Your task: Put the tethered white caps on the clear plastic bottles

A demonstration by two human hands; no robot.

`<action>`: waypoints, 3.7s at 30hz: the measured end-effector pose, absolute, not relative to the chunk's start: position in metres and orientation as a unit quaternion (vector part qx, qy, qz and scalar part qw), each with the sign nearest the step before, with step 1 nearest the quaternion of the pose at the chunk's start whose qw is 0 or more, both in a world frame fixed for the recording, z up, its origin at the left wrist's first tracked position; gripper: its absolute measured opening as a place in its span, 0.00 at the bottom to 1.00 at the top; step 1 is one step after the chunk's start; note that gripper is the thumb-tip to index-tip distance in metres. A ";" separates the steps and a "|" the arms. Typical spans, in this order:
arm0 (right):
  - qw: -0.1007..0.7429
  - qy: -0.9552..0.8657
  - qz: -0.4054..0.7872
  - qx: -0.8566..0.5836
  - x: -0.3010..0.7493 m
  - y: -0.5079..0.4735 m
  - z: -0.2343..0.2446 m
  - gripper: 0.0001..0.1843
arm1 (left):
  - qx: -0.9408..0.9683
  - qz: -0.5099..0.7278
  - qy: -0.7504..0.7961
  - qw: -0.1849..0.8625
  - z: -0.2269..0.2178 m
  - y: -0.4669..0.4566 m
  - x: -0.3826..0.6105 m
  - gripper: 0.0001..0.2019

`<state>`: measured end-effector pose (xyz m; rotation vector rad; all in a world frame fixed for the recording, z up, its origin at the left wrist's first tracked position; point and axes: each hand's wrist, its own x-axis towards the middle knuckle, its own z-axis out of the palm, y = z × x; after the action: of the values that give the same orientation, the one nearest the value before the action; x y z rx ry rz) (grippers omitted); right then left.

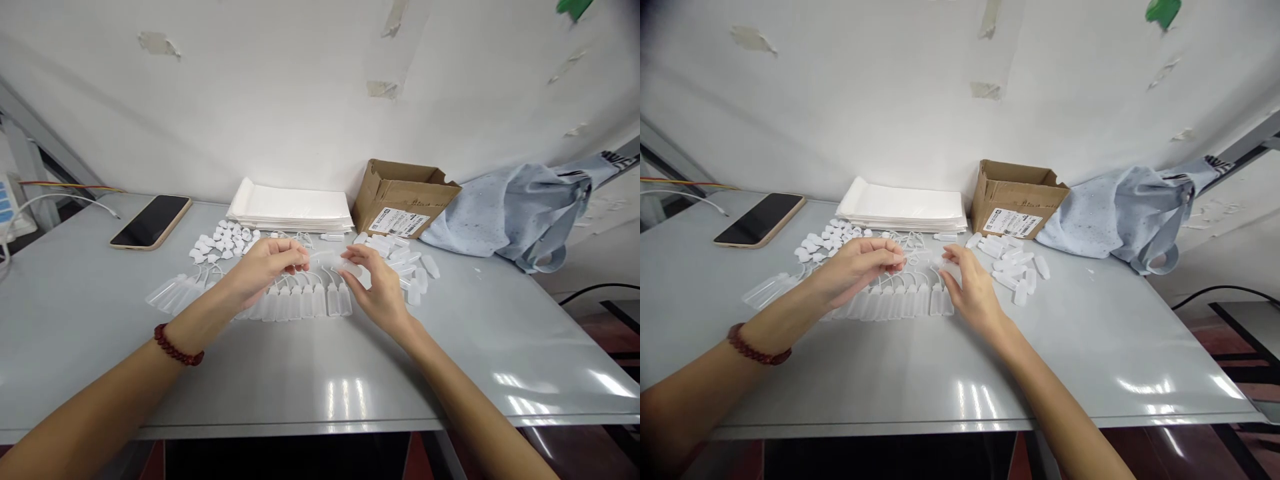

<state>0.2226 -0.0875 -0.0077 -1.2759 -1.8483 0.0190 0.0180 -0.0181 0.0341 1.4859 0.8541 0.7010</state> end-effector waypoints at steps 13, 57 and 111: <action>0.420 -0.771 -0.008 -0.479 0.217 -0.089 -0.005 0.21 | 0.517 0.244 0.324 0.754 0.022 -0.017 0.022 0.09; 0.540 -0.423 0.523 -0.505 0.210 -0.098 0.011 0.16 | 0.878 0.442 0.172 0.062 -0.003 -0.042 0.040 0.09; 0.485 -0.489 0.454 -0.565 0.232 -0.098 0.033 0.12 | 0.888 0.382 0.218 0.133 0.008 -0.053 0.061 0.22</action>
<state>0.2323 -0.0975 0.0327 -1.3765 -1.1915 1.1044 0.0605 -0.0529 0.0077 2.5761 0.6311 1.1065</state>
